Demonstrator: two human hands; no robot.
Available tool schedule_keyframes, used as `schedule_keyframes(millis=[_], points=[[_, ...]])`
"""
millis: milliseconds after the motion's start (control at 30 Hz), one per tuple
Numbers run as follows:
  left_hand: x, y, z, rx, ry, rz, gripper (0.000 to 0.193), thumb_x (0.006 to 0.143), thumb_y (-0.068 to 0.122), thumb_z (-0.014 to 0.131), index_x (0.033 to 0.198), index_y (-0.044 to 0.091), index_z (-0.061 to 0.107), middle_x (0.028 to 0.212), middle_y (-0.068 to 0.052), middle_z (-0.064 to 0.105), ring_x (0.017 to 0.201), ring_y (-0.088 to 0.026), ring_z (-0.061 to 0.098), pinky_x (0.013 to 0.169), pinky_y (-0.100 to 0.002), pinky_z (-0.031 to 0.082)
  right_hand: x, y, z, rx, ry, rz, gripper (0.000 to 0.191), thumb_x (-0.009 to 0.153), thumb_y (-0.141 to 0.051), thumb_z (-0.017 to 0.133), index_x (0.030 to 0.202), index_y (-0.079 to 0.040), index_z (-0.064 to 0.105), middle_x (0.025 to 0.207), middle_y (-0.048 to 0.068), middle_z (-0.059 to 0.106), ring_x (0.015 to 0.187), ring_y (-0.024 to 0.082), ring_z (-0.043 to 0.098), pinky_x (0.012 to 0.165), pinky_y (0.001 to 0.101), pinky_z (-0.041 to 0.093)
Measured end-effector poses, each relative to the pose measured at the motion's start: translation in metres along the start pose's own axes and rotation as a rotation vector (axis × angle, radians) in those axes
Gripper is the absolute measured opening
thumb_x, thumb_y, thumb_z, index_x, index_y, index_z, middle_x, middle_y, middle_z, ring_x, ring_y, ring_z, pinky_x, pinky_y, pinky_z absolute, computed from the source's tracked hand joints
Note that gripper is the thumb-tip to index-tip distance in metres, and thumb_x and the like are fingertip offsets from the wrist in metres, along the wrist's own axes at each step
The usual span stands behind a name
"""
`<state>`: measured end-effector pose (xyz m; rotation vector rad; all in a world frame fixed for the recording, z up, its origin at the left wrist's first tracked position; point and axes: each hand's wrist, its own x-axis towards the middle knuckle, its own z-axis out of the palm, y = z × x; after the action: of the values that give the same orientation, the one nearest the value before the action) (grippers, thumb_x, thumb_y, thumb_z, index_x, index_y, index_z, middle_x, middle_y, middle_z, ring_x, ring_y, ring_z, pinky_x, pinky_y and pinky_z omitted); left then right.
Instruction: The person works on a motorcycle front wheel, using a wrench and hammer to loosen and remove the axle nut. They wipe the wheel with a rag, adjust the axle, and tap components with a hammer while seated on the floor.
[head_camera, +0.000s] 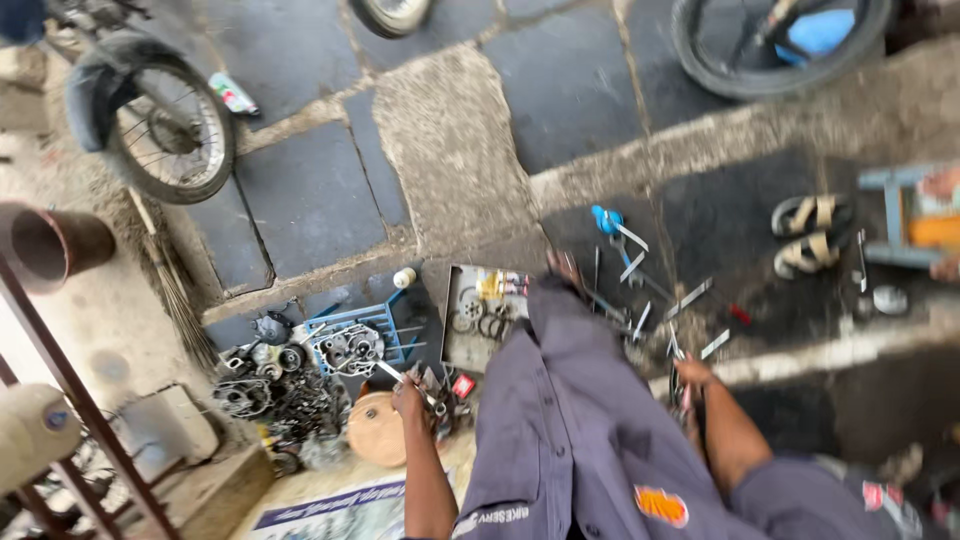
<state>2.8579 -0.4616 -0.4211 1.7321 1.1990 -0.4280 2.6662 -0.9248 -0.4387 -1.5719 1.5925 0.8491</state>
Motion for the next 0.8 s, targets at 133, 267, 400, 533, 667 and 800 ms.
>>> schedule_keyframes(millis=[133, 267, 400, 533, 667, 800], points=[[0.029, 0.009, 0.003, 0.081, -0.004, -0.063, 0.037, 0.104, 0.032, 0.061, 0.093, -0.003, 0.069, 0.077, -0.010, 0.064, 0.060, -0.016, 0.056, 0.054, -0.034, 0.043, 0.028, -0.015, 0.000, -0.125, -0.088, 0.035, 0.040, 0.098, -0.049, 0.057, 0.109, -0.011, 0.065, 0.080, 0.008, 0.067, 0.070, 0.023, 0.060, 0.060, 0.0427, 0.046], [0.059, 0.046, 0.036, 0.048, -0.072, -0.077, 0.034, 0.102, 0.032, 0.063, 0.091, 0.000, 0.069, 0.075, -0.007, 0.061, 0.058, -0.015, 0.054, 0.052, -0.033, 0.041, 0.056, -0.058, 0.014, -0.300, -0.293, 0.071, 0.042, 0.096, -0.047, 0.056, 0.113, -0.010, 0.066, 0.083, 0.009, 0.071, 0.076, 0.026, 0.065, 0.066, 0.0452, 0.049], [0.085, 0.109, 0.082, 0.038, -0.185, -0.091, 0.031, 0.100, 0.032, 0.065, 0.089, 0.003, 0.068, 0.072, -0.005, 0.058, 0.056, -0.013, 0.051, 0.050, -0.032, 0.039, 0.067, -0.154, 0.034, -0.092, -0.458, 0.255, 0.043, 0.099, -0.050, 0.060, 0.108, -0.008, 0.062, 0.073, 0.006, 0.060, 0.065, 0.022, 0.053, 0.059, 0.0426, 0.040], [0.115, 0.174, 0.115, 0.021, -0.303, -0.054, 0.029, 0.098, 0.032, 0.067, 0.087, 0.005, 0.068, 0.069, -0.002, 0.054, 0.054, -0.012, 0.048, 0.048, -0.031, 0.037, 0.055, -0.299, 0.043, -0.293, -0.105, -0.255, 0.048, 0.096, -0.055, 0.058, 0.109, -0.009, 0.066, 0.076, 0.012, 0.066, 0.071, 0.029, 0.059, 0.064, 0.0456, 0.046], [0.143, 0.231, 0.125, -0.083, -0.357, 0.009, 0.026, 0.095, 0.032, 0.069, 0.085, 0.008, 0.067, 0.067, 0.000, 0.051, 0.053, -0.011, 0.045, 0.046, -0.030, 0.035, 0.028, -0.443, 0.042, -0.344, 0.059, -0.485, 0.059, 0.092, -0.066, 0.056, 0.099, -0.010, 0.075, 0.081, 0.017, 0.072, 0.083, 0.037, 0.067, 0.076, 0.0474, 0.050], [0.177, 0.293, 0.140, 0.044, -0.424, 0.090, 0.045, 0.090, 0.043, 0.078, 0.084, 0.000, 0.065, 0.067, -0.005, 0.055, 0.054, -0.015, 0.048, 0.047, -0.033, 0.036, 0.017, -0.535, 0.033, -0.368, 0.149, -0.647, 0.070, 0.083, -0.076, 0.061, 0.079, -0.008, 0.078, 0.074, 0.016, 0.070, 0.078, 0.040, 0.071, 0.073, 0.0477, 0.054]])
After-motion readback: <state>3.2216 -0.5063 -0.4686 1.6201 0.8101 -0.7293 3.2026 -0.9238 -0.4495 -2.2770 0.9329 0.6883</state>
